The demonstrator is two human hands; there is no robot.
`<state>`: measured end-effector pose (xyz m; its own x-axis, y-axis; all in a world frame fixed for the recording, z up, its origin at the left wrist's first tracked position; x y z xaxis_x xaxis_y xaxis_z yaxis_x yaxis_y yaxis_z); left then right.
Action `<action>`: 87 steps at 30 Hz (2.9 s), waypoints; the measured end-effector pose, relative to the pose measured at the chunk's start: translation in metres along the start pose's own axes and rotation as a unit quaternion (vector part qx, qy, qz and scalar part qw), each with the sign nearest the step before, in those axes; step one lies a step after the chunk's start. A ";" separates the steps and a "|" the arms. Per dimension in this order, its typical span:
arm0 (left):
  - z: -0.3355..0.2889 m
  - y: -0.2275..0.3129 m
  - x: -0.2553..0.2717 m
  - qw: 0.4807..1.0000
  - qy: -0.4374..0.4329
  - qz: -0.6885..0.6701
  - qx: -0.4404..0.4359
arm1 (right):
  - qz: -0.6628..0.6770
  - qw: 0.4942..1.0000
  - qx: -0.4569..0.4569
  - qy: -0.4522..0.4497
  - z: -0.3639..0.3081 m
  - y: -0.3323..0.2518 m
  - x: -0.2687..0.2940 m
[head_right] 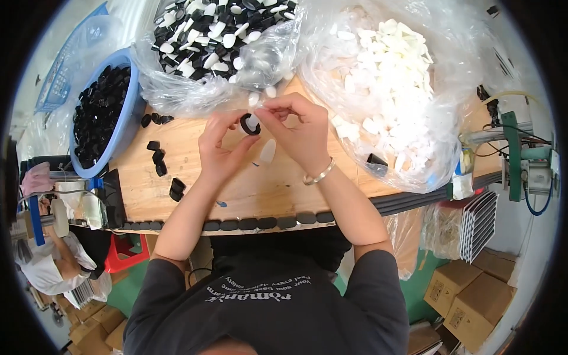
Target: Assembling small black and white plastic parts together at a manufacturing workbench.
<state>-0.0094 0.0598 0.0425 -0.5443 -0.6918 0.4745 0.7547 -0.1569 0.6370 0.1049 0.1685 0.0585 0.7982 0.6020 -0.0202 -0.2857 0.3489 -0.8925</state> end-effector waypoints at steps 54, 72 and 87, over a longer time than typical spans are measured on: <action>0.002 0.011 0.010 0.987 0.074 0.067 -0.125 | 0.210 0.933 -0.251 -0.147 -0.017 0.035 -0.025; 0.001 0.015 -0.001 0.982 0.061 0.104 -0.145 | 0.250 0.913 -0.308 -0.096 -0.021 0.052 -0.027; 0.010 -0.002 0.008 0.996 0.060 0.056 -0.018 | -0.355 0.929 -0.036 0.099 0.097 0.072 0.153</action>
<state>-0.0195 0.0611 0.0507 -0.4088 -0.7858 0.4640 0.8226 -0.0972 0.5602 0.1555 0.3551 0.0348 0.8559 0.0930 0.5087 0.3802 0.5536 -0.7409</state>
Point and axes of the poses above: each hand's wrist, its own z-axis towards the middle knuckle, its own x-axis out of the back of the hand, y = z × x, the point moved 7 cm from there along z, towards the middle knuckle, and after that the axes turned 9 degrees about z, right-handed, at the moved point
